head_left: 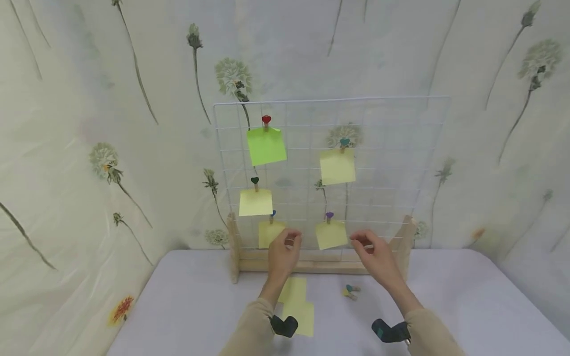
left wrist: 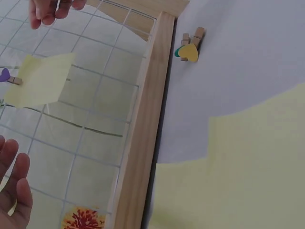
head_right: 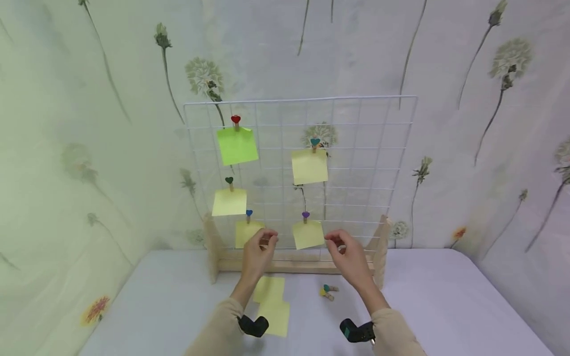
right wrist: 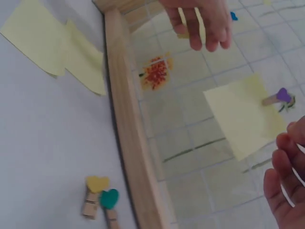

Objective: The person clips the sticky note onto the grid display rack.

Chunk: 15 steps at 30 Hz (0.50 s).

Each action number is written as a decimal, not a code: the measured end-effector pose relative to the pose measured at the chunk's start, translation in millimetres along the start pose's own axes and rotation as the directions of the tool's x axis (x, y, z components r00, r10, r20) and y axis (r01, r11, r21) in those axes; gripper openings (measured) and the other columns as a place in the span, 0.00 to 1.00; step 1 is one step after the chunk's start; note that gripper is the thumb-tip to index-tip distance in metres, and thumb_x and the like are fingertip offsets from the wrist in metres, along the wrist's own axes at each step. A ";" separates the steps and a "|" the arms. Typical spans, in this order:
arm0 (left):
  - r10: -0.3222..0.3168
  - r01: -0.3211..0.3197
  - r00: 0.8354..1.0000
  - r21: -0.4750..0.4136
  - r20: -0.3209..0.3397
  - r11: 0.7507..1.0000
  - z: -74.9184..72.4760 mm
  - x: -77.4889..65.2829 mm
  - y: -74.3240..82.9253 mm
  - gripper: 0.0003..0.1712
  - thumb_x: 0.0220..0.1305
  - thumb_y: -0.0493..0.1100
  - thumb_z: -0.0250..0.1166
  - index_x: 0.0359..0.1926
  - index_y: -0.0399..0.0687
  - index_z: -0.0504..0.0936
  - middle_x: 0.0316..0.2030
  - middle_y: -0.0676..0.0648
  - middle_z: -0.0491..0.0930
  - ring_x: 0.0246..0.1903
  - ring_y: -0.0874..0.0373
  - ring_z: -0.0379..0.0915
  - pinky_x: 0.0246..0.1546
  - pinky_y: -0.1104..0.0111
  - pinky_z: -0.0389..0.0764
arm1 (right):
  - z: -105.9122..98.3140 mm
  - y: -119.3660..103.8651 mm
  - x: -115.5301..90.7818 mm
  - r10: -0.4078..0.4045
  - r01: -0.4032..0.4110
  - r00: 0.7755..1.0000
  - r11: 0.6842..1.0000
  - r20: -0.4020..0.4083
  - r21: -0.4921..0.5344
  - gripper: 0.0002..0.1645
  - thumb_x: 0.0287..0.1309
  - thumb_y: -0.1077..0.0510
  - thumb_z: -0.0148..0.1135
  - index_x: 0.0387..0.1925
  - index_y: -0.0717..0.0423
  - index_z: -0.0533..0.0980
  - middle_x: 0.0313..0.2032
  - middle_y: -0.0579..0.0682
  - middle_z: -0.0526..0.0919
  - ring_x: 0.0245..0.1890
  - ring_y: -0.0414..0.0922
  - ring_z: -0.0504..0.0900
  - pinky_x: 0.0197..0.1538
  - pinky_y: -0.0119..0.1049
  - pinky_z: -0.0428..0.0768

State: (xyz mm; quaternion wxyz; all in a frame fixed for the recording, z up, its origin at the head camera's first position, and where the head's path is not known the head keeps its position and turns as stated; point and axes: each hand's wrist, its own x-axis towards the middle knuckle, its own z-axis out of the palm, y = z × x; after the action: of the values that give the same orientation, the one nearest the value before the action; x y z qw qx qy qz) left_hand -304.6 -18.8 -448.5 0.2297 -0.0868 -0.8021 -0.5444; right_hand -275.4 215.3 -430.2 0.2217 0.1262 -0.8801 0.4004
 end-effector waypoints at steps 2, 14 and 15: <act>-0.001 0.001 0.999 -0.004 0.036 1.000 -0.9 -4.4 -8.1 0.07 0.63 0.42 0.60 0.40 0.51 0.82 0.35 0.52 0.85 0.33 0.61 0.78 0.33 0.74 0.77 | 1.9 6.5 -8.9 0.035 -0.035 0.999 0.999 -0.001 0.035 0.11 0.65 0.55 0.55 0.45 0.54 0.77 0.42 0.49 0.83 0.41 0.35 0.75 0.39 0.27 0.76; 0.009 -0.013 0.981 0.019 0.194 1.000 -15.4 -32.1 -55.4 0.09 0.65 0.39 0.57 0.43 0.45 0.82 0.39 0.46 0.84 0.38 0.59 0.78 0.38 0.74 0.78 | 27.9 33.6 -47.7 0.249 -0.251 0.968 0.944 0.037 0.215 0.13 0.65 0.51 0.55 0.47 0.52 0.76 0.45 0.52 0.81 0.40 0.31 0.76 0.41 0.27 0.77; 0.015 -0.017 0.981 0.009 0.194 1.000 -15.3 -32.6 -58.1 0.09 0.65 0.38 0.58 0.43 0.44 0.82 0.39 0.45 0.84 0.37 0.58 0.78 0.38 0.73 0.78 | 28.5 35.4 -48.4 0.256 -0.257 0.966 0.941 0.037 0.218 0.13 0.66 0.51 0.55 0.47 0.52 0.75 0.44 0.51 0.81 0.40 0.31 0.76 0.40 0.27 0.77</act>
State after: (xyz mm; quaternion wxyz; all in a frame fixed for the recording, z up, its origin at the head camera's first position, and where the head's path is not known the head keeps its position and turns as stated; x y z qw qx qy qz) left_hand -294.3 -52.0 -507.3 0.1554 -0.1448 -0.8227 -0.5273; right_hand -255.7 218.7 -493.5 0.1488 0.0360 -0.8400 0.5205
